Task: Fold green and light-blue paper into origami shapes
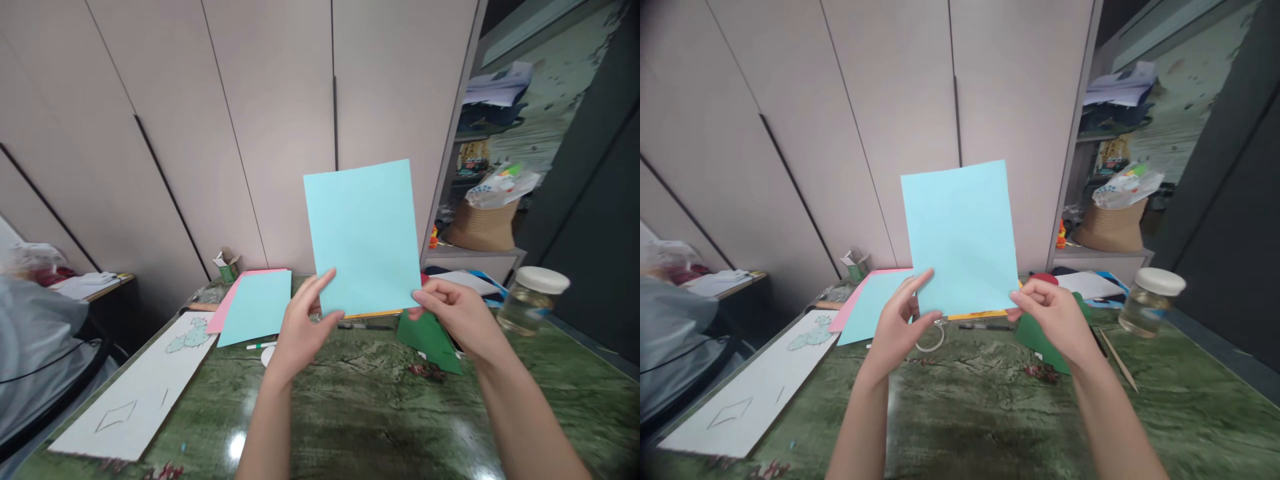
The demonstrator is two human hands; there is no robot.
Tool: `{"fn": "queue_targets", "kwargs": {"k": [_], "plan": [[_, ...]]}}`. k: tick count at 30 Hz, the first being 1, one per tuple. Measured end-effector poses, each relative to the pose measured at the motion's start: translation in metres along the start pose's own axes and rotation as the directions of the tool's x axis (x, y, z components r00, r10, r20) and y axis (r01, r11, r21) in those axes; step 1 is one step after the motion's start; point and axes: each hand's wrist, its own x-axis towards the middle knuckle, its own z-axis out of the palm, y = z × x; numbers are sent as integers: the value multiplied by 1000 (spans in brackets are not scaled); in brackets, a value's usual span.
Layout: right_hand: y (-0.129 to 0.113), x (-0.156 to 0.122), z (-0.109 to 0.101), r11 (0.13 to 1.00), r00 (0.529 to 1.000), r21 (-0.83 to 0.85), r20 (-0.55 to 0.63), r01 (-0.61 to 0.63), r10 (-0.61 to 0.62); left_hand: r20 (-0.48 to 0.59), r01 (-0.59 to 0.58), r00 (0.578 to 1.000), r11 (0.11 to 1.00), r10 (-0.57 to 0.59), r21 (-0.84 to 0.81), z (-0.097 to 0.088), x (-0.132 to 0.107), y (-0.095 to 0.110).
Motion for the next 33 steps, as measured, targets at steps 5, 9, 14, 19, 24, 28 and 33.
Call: {"fn": "queue_targets", "kwargs": {"k": [5,9,14,19,24,28,33], "plan": [[-2,-2,2,998,998,-17,-15,55,-55,10,-7,1000,1000,7,-21,0,0,1],[-2,-2,1,999,999,-27,31,44,-43,-6,-11,1000,994,10,-104,0,0,2],[-2,-2,-3,998,997,-37,69,45,-43,-50,40,997,963,-55,-266,-2,2,-1],[-4,-4,-5,999,996,-43,83,22,-18,-97,52,992,957,-83,-286,-3,4,-5],[-1,-2,-6,1000,995,-1,98,-21,21,-115,10,992,961,-43,-278,-1,3,-5],[4,-1,-9,1000,997,30,82,4,-6,-105,14,994,964,-43,-265,-2,2,-3],[3,-1,-9,998,995,-47,93,47,-43,-117,24,991,961,-59,-275,-1,2,0]]}}
